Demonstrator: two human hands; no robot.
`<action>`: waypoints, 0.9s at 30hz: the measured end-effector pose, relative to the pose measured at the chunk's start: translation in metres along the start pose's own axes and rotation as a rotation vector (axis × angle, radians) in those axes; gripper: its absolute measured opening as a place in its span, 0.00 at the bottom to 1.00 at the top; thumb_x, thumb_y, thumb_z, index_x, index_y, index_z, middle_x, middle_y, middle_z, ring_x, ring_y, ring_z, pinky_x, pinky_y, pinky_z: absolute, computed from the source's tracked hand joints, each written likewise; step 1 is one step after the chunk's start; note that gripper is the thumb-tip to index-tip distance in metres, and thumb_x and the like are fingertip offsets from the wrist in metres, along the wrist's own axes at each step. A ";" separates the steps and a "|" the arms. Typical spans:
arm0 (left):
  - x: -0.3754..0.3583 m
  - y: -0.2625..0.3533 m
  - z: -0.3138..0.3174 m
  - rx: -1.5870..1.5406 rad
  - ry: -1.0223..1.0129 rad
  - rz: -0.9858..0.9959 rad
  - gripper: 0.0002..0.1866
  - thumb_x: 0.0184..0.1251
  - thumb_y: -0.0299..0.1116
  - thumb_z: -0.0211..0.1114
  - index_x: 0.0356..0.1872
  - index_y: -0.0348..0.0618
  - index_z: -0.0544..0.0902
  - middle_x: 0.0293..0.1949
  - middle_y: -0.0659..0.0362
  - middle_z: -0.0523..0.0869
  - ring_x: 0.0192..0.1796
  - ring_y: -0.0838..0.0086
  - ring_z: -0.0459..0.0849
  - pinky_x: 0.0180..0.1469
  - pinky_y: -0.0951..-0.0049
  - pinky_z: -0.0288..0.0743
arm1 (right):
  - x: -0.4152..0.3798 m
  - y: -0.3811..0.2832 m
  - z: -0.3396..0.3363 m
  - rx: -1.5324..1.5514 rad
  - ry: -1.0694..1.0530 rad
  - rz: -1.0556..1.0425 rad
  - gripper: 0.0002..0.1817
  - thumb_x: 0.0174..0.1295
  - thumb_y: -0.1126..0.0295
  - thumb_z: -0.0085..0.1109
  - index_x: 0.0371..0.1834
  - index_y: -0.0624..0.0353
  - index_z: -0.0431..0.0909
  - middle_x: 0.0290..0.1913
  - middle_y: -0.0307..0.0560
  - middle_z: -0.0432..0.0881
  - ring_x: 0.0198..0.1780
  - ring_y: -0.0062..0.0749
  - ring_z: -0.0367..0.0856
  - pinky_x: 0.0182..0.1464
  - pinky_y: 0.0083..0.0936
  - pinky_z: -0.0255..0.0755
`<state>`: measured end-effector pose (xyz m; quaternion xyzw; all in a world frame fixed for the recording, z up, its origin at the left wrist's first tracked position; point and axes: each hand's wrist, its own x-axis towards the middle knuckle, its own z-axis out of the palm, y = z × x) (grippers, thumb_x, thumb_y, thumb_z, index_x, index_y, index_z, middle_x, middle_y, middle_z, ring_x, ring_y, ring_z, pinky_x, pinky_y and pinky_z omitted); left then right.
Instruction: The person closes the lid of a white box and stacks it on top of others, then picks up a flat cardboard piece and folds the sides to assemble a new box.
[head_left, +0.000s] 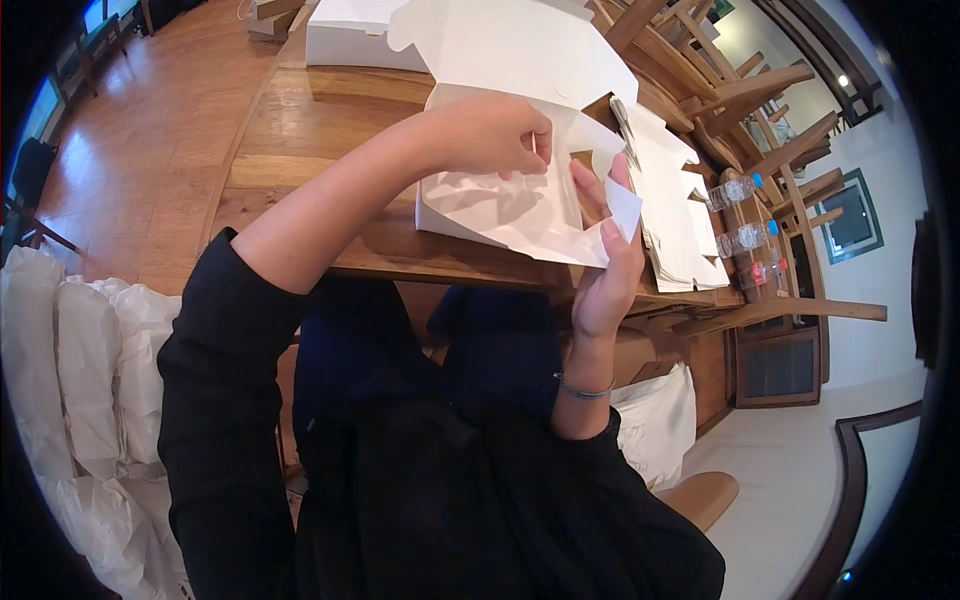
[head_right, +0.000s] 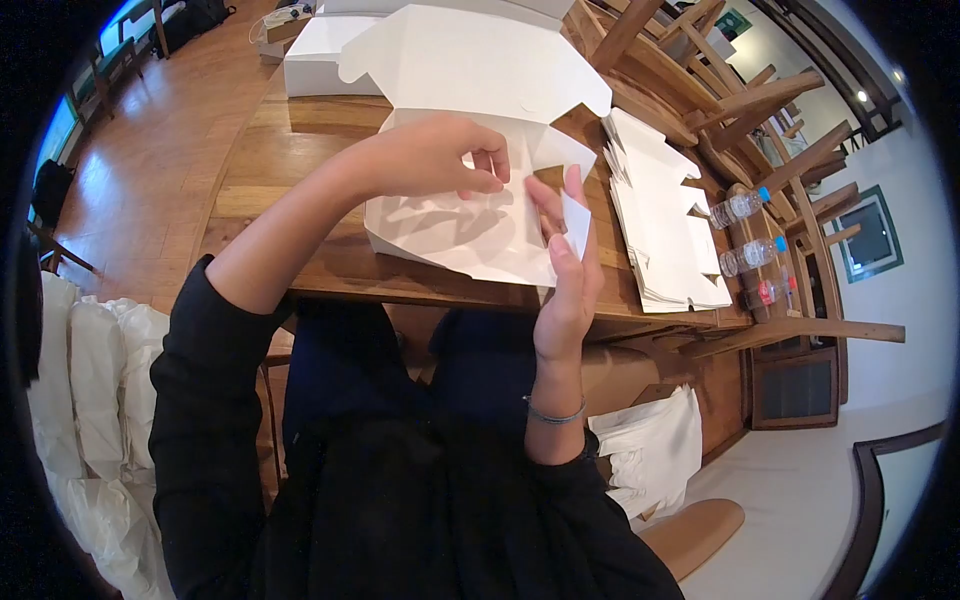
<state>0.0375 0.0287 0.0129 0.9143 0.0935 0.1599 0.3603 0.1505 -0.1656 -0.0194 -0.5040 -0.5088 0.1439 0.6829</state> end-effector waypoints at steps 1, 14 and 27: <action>0.000 -0.001 0.001 0.132 0.032 0.078 0.16 0.73 0.43 0.69 0.46 0.39 0.86 0.41 0.54 0.92 0.47 0.60 0.89 0.52 0.62 0.80 | 0.001 -0.003 0.000 -0.023 0.014 0.021 0.37 0.76 0.62 0.45 0.84 0.74 0.54 0.68 0.65 0.79 0.72 0.44 0.75 0.79 0.35 0.59; 0.031 0.029 0.005 0.150 -0.212 -0.157 0.27 0.67 0.27 0.63 0.69 0.53 0.79 0.50 0.53 0.90 0.47 0.59 0.89 0.48 0.59 0.82 | -0.003 0.003 -0.026 -0.140 0.130 0.249 0.25 0.85 0.61 0.49 0.73 0.69 0.76 0.59 0.47 0.86 0.56 0.19 0.79 0.63 0.19 0.70; 0.041 0.021 -0.003 -0.048 -0.341 -0.136 0.16 0.64 0.29 0.71 0.51 0.39 0.81 0.50 0.54 0.90 0.47 0.66 0.88 0.45 0.68 0.87 | 0.013 0.003 -0.028 -0.331 0.217 0.199 0.11 0.73 0.67 0.69 0.43 0.66 0.88 0.36 0.34 0.86 0.37 0.11 0.76 0.41 0.14 0.69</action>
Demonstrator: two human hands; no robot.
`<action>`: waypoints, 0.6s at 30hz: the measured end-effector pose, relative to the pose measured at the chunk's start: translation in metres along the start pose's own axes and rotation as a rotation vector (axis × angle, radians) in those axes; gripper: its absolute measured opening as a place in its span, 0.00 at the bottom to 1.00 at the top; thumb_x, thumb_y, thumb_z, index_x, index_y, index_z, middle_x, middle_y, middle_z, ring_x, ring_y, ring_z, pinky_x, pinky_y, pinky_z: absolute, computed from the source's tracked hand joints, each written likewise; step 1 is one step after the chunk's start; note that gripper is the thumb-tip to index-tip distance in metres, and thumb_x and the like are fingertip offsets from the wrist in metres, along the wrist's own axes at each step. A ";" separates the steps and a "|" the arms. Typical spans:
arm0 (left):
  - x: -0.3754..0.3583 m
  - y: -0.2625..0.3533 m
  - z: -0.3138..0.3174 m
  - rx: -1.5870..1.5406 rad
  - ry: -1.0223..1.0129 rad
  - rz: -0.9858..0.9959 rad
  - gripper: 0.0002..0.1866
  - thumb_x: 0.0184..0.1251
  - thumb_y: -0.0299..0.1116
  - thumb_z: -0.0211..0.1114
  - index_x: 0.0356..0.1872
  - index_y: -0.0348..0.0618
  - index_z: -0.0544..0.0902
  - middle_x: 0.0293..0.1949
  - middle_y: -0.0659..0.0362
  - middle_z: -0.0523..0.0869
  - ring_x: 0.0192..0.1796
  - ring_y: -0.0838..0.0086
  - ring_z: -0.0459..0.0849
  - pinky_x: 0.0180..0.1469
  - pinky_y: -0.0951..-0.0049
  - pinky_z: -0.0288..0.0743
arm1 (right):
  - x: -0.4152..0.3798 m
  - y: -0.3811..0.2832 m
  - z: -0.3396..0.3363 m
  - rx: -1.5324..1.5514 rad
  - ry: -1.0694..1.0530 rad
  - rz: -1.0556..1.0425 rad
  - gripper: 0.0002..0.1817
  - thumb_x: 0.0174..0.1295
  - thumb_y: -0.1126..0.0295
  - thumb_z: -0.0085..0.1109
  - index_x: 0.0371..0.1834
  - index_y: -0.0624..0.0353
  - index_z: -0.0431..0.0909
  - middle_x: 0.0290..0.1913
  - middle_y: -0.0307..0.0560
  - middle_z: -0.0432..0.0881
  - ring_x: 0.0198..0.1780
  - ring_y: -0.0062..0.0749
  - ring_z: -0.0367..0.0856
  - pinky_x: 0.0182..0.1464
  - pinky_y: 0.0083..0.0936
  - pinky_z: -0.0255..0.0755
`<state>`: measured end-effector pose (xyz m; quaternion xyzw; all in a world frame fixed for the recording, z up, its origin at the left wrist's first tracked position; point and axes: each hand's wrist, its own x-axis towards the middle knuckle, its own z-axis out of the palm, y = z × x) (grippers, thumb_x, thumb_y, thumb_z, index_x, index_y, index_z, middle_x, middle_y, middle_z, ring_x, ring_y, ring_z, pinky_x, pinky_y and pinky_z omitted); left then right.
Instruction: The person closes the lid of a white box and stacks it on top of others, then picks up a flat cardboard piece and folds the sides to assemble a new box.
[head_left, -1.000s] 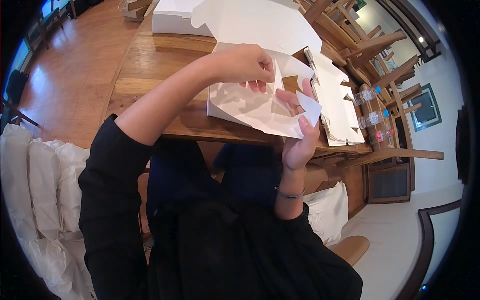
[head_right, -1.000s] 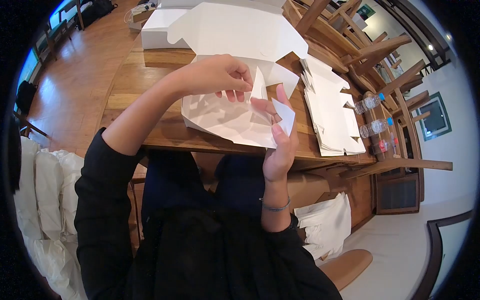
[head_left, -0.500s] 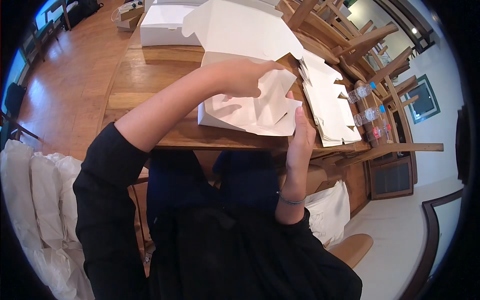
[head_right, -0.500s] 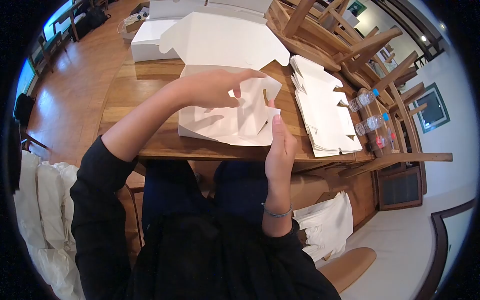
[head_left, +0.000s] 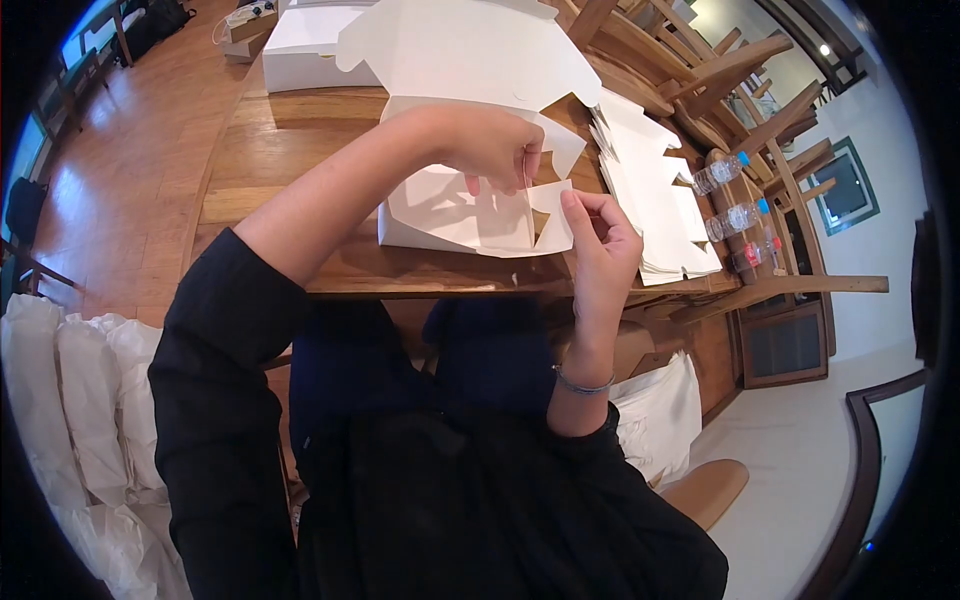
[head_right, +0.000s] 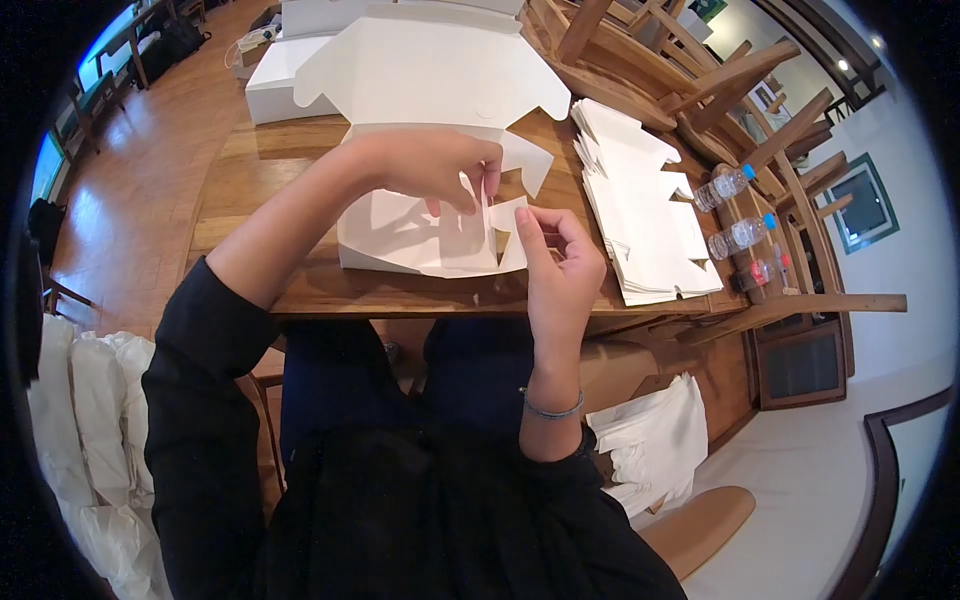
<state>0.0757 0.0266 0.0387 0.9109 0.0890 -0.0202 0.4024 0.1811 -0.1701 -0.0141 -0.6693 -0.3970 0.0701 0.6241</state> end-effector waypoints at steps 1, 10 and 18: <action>-0.001 0.000 -0.001 -0.028 -0.001 -0.002 0.16 0.64 0.29 0.71 0.51 0.37 0.80 0.50 0.53 0.90 0.47 0.66 0.88 0.45 0.68 0.87 | 0.000 -0.002 0.002 -0.007 0.015 0.001 0.10 0.73 0.67 0.70 0.42 0.65 0.88 0.35 0.34 0.86 0.36 0.11 0.76 0.40 0.14 0.70; 0.002 -0.001 0.005 -0.014 0.035 0.045 0.11 0.66 0.26 0.70 0.46 0.39 0.80 0.40 0.54 0.93 0.41 0.69 0.93 0.45 0.69 0.84 | 0.001 -0.002 0.009 -0.067 0.019 -0.062 0.09 0.71 0.69 0.70 0.39 0.66 0.87 0.31 0.35 0.86 0.34 0.11 0.78 0.38 0.14 0.71; 0.005 0.001 0.006 0.177 0.256 0.237 0.07 0.60 0.26 0.74 0.30 0.38 0.82 0.27 0.56 0.91 0.32 0.69 0.93 0.37 0.67 0.82 | 0.011 -0.009 0.010 -0.120 0.011 -0.043 0.09 0.69 0.71 0.71 0.38 0.69 0.86 0.31 0.39 0.87 0.32 0.14 0.80 0.39 0.17 0.74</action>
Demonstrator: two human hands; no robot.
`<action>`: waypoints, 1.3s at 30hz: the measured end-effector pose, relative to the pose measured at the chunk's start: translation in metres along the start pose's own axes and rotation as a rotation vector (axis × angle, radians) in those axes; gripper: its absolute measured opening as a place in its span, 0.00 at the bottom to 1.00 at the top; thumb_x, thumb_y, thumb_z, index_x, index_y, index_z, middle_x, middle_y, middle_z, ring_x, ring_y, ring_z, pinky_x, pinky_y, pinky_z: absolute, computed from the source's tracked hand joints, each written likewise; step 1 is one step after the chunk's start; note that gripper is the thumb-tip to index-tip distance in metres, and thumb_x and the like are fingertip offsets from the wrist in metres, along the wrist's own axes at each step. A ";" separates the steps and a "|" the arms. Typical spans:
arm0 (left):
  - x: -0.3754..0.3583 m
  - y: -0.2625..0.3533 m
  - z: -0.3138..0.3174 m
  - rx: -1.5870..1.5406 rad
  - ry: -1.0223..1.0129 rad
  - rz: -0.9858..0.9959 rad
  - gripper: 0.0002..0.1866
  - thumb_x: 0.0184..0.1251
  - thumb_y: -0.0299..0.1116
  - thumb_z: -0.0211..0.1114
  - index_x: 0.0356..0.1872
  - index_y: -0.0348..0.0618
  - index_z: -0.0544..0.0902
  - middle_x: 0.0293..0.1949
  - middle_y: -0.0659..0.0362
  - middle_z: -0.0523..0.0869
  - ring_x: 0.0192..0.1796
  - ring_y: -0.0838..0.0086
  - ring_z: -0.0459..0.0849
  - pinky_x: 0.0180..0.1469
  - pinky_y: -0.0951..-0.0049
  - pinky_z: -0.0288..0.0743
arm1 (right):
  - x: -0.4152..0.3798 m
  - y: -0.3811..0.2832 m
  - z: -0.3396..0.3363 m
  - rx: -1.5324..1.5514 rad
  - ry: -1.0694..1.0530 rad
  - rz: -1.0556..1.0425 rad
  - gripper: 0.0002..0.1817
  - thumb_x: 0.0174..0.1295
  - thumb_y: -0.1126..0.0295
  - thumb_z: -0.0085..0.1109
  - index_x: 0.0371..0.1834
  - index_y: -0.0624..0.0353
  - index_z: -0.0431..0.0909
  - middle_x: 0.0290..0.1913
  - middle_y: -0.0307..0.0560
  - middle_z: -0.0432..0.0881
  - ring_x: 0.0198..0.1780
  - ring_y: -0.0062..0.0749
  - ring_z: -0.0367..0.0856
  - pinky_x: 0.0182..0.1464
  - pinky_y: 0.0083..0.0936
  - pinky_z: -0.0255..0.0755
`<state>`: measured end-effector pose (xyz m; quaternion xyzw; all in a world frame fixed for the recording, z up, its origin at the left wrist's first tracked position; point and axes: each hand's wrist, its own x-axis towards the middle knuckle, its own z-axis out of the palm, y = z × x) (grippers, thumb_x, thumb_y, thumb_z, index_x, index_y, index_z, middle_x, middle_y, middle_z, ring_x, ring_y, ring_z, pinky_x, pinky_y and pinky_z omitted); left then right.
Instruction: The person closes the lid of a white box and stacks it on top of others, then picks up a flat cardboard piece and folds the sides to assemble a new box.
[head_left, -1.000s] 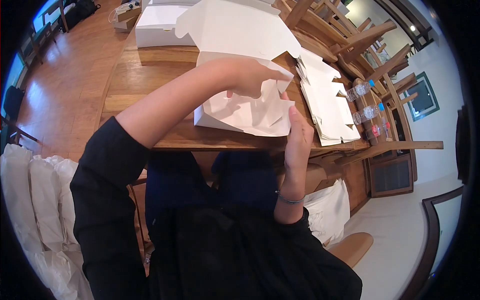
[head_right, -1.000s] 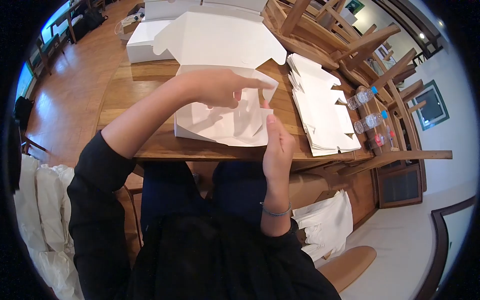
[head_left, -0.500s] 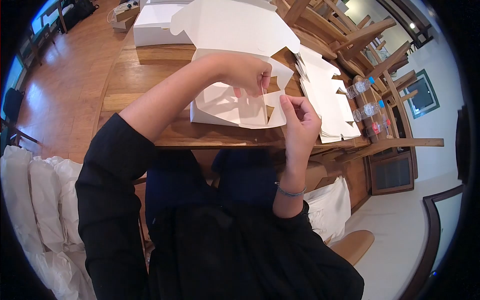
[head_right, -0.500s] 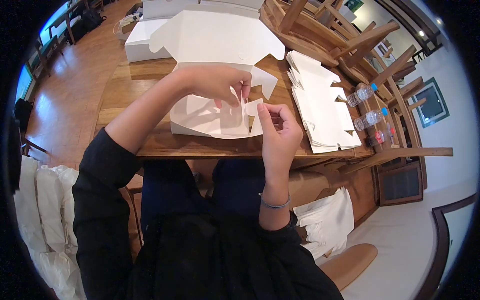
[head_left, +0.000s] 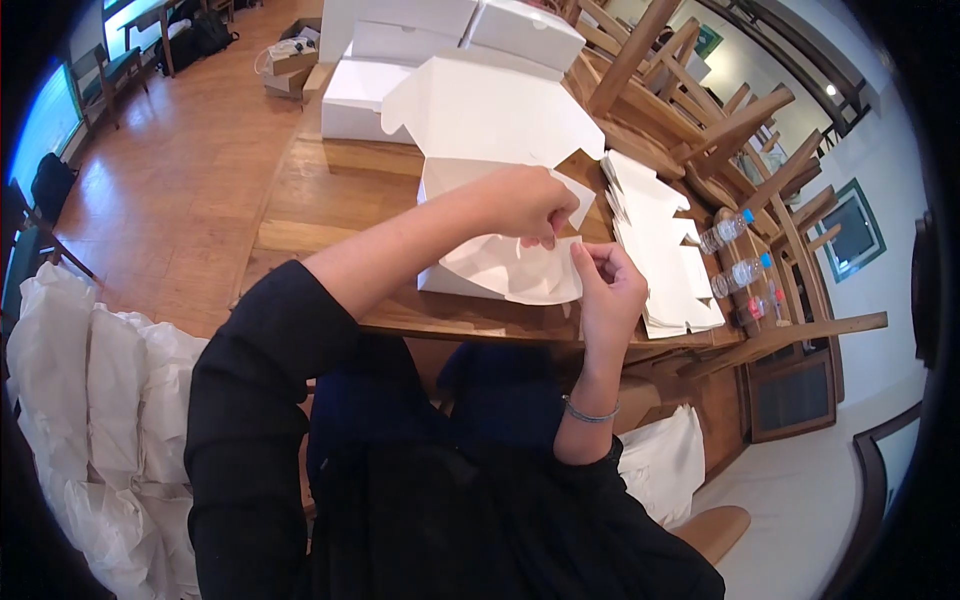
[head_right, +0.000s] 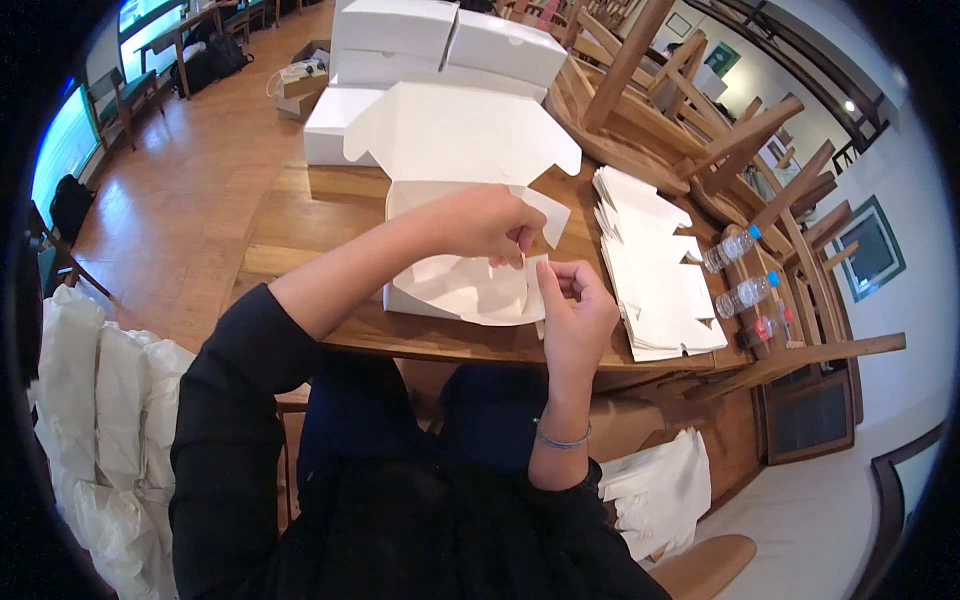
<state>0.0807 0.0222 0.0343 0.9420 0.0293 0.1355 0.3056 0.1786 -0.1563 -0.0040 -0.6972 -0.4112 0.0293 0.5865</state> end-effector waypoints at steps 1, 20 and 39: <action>0.000 -0.001 0.001 -0.021 0.005 0.005 0.08 0.59 0.26 0.74 0.29 0.38 0.82 0.26 0.56 0.91 0.32 0.69 0.93 0.37 0.67 0.81 | 0.000 0.000 0.001 0.013 0.004 0.007 0.09 0.69 0.71 0.71 0.38 0.69 0.86 0.31 0.39 0.88 0.32 0.14 0.80 0.39 0.17 0.74; -0.002 0.006 0.001 -0.037 -0.051 0.087 0.06 0.63 0.31 0.70 0.35 0.40 0.85 0.35 0.54 0.94 0.42 0.63 0.93 0.46 0.63 0.83 | 0.001 0.014 -0.016 -0.049 -0.171 0.180 0.12 0.74 0.65 0.67 0.41 0.65 0.87 0.31 0.38 0.87 0.31 0.14 0.80 0.35 0.18 0.73; -0.012 0.026 0.012 0.075 -0.180 0.132 0.17 0.65 0.46 0.64 0.48 0.48 0.85 0.41 0.50 0.93 0.45 0.50 0.91 0.49 0.51 0.81 | -0.047 0.016 -0.008 0.590 -0.065 0.270 0.29 0.79 0.70 0.59 0.74 0.58 0.54 0.51 0.52 0.84 0.47 0.39 0.91 0.48 0.31 0.90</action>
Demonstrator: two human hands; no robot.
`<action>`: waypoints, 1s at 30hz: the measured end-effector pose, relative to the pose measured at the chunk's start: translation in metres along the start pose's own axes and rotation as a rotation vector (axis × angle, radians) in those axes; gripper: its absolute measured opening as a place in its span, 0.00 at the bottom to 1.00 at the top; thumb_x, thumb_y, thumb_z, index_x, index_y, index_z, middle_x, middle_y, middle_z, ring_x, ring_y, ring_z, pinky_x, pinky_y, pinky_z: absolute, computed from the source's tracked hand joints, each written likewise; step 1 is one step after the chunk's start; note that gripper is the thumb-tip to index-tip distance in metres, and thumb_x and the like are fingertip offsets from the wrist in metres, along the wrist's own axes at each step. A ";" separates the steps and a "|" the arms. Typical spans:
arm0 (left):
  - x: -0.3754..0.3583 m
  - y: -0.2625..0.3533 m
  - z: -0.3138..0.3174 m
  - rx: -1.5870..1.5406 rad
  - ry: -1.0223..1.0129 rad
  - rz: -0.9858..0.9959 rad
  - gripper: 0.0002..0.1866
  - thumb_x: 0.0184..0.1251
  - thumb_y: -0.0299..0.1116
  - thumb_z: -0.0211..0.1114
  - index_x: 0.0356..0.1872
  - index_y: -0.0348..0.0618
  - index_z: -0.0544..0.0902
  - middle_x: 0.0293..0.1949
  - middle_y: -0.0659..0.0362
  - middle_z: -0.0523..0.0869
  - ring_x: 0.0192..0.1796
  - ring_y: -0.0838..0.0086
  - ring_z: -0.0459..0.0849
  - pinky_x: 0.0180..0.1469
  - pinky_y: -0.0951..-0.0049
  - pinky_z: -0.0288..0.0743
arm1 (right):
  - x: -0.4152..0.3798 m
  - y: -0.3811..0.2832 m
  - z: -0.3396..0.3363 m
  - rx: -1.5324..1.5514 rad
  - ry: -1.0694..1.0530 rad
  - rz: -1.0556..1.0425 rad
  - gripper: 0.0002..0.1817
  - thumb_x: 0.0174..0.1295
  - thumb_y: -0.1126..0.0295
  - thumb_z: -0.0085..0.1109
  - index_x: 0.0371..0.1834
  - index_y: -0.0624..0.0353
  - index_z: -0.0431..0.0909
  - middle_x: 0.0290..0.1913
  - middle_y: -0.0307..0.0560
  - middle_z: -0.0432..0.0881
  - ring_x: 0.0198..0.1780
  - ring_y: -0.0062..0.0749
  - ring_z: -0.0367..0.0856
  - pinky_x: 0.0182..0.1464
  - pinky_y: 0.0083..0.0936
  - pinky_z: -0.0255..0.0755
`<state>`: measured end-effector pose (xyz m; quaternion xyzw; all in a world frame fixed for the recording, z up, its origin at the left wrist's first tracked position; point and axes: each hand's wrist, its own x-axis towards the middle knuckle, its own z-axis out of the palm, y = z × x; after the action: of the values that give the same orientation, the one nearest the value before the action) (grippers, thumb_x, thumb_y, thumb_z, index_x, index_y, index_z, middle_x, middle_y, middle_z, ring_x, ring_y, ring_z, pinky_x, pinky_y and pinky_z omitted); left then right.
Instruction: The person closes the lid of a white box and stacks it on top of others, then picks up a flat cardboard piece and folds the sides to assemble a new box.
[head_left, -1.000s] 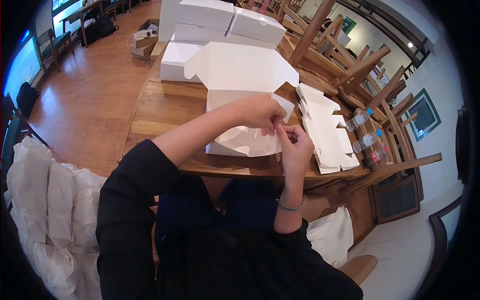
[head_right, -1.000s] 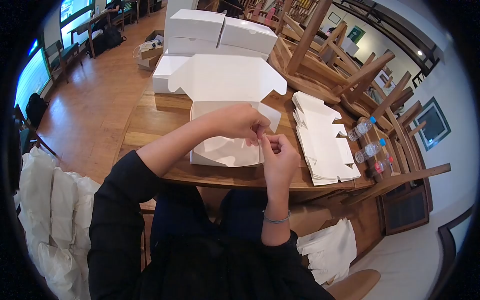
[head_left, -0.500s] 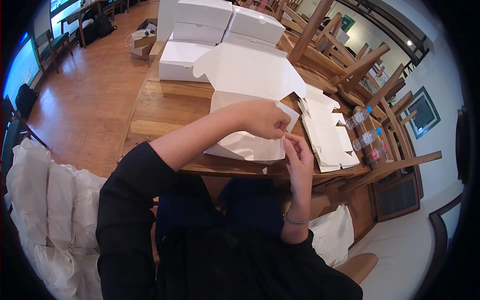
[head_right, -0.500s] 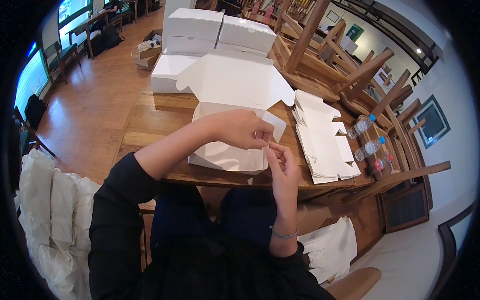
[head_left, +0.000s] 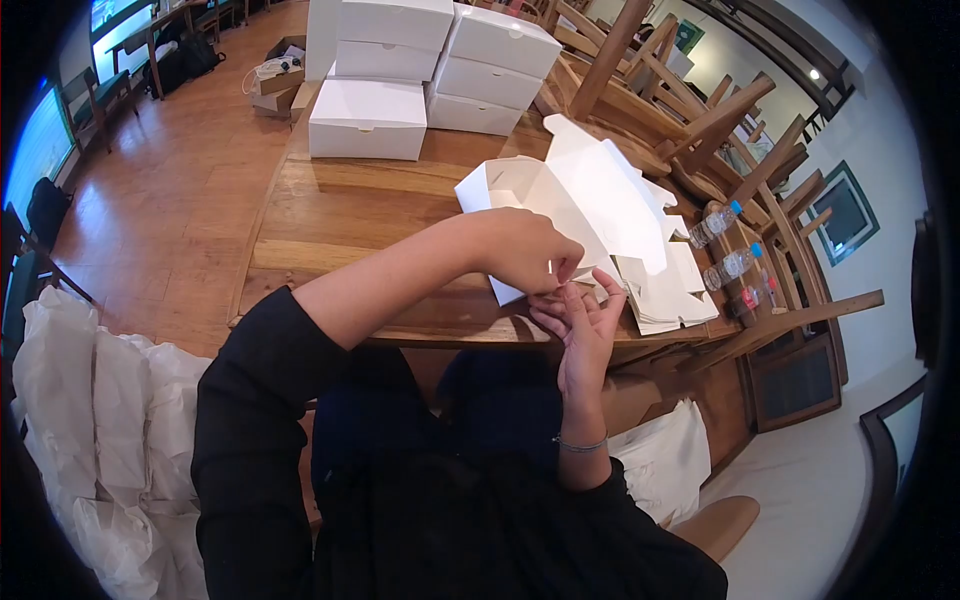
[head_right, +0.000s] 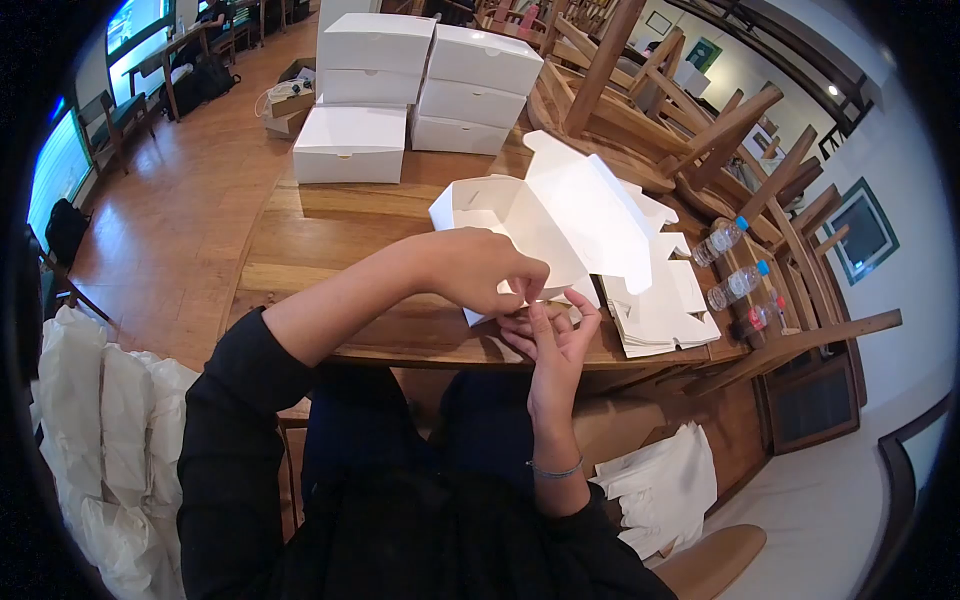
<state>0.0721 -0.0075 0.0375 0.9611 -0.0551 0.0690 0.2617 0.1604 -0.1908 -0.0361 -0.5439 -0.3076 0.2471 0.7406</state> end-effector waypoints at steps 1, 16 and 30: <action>0.001 -0.003 -0.001 -0.013 0.007 0.010 0.17 0.65 0.47 0.64 0.48 0.48 0.85 0.41 0.49 0.93 0.46 0.51 0.91 0.50 0.51 0.81 | 0.001 0.001 0.000 0.003 0.002 -0.020 0.28 0.78 0.70 0.60 0.73 0.58 0.55 0.51 0.52 0.83 0.49 0.38 0.91 0.50 0.30 0.88; 0.010 -0.028 -0.006 -0.303 -0.064 -0.068 0.16 0.75 0.48 0.70 0.51 0.49 0.84 0.44 0.55 0.93 0.49 0.66 0.89 0.54 0.62 0.78 | 0.016 -0.014 -0.045 -0.607 0.171 -0.476 0.12 0.67 0.84 0.61 0.52 0.65 0.83 0.53 0.46 0.85 0.53 0.28 0.83 0.52 0.24 0.79; 0.011 -0.033 -0.005 -0.353 -0.104 -0.146 0.19 0.76 0.50 0.69 0.53 0.46 0.87 0.45 0.57 0.92 0.49 0.71 0.88 0.57 0.67 0.77 | 0.034 -0.016 -0.063 -0.684 0.039 -0.539 0.19 0.64 0.89 0.61 0.54 0.58 0.88 0.57 0.45 0.86 0.59 0.28 0.84 0.48 0.20 0.76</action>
<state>0.0869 0.0227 0.0274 0.9039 -0.0101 -0.0107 0.4275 0.2304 -0.2127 -0.0277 -0.6628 -0.4888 -0.0815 0.5614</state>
